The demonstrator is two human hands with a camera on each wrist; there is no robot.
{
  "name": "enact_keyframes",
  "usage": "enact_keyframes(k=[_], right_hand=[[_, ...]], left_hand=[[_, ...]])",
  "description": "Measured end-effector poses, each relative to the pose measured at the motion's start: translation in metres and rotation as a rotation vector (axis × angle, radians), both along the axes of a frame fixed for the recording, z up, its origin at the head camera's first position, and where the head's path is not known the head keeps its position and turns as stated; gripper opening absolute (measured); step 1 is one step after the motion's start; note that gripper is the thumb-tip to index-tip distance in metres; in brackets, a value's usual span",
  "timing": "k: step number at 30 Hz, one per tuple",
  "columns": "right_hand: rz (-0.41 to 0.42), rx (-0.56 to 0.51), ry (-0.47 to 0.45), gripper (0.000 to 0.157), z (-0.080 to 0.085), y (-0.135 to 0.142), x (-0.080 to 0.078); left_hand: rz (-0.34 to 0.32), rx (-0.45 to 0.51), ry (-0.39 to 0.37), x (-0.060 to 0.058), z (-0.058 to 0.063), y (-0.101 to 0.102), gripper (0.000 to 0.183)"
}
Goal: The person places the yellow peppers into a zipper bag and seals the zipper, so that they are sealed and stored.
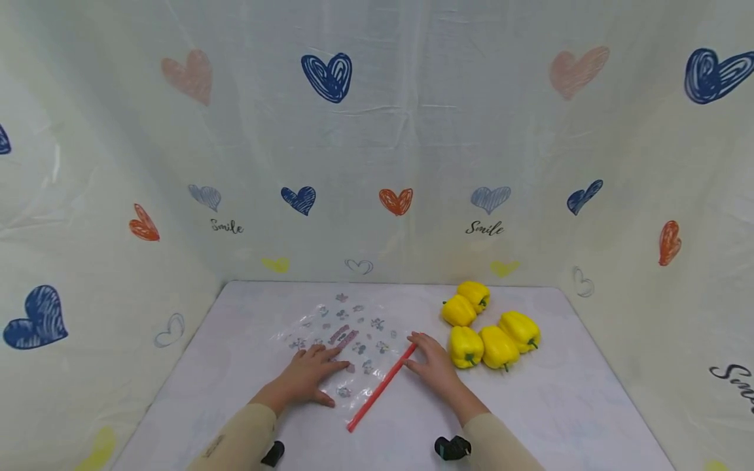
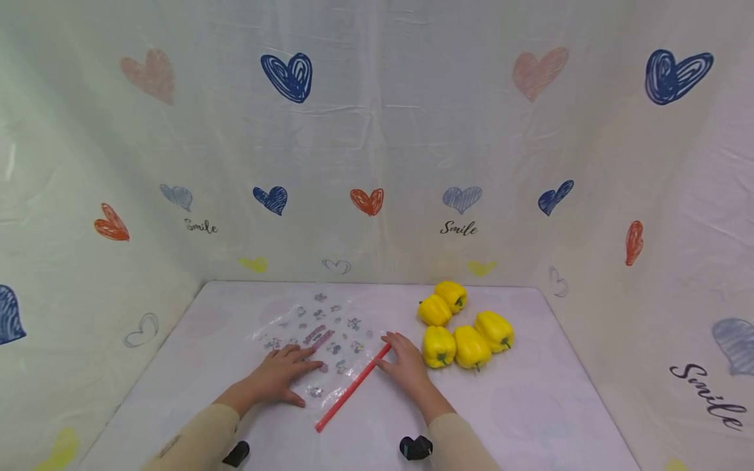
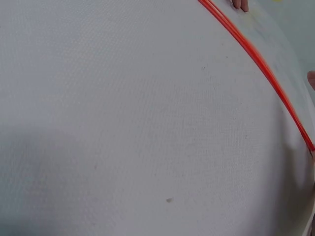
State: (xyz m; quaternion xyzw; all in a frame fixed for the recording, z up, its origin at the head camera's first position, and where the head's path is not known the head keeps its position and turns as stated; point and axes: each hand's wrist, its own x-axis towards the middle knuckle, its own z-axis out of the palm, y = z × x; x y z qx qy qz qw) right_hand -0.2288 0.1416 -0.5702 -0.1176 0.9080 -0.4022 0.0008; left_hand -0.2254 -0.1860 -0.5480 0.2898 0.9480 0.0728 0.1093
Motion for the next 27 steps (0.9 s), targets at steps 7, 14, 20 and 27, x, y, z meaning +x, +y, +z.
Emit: enact_keyframes(k=[7,14,20,27], right_hand=[[0.005,-0.037,-0.052,0.054,-0.003,0.000,-0.001],[0.020,-0.039,-0.027,0.051,-0.007,-0.001,0.003],[0.016,-0.011,-0.008,0.052,-0.011,-0.001,0.004],[0.011,-0.018,-0.011,0.051,-0.010,0.000,0.009]], left_hand=[[0.008,0.009,0.022,-0.003,0.004,-0.005,0.081],[0.061,0.089,0.065,0.005,0.002,-0.004,0.083],[0.146,0.113,0.078,0.022,0.001,0.006,0.089],[0.211,0.074,0.056,0.033,-0.007,0.015,0.094]])
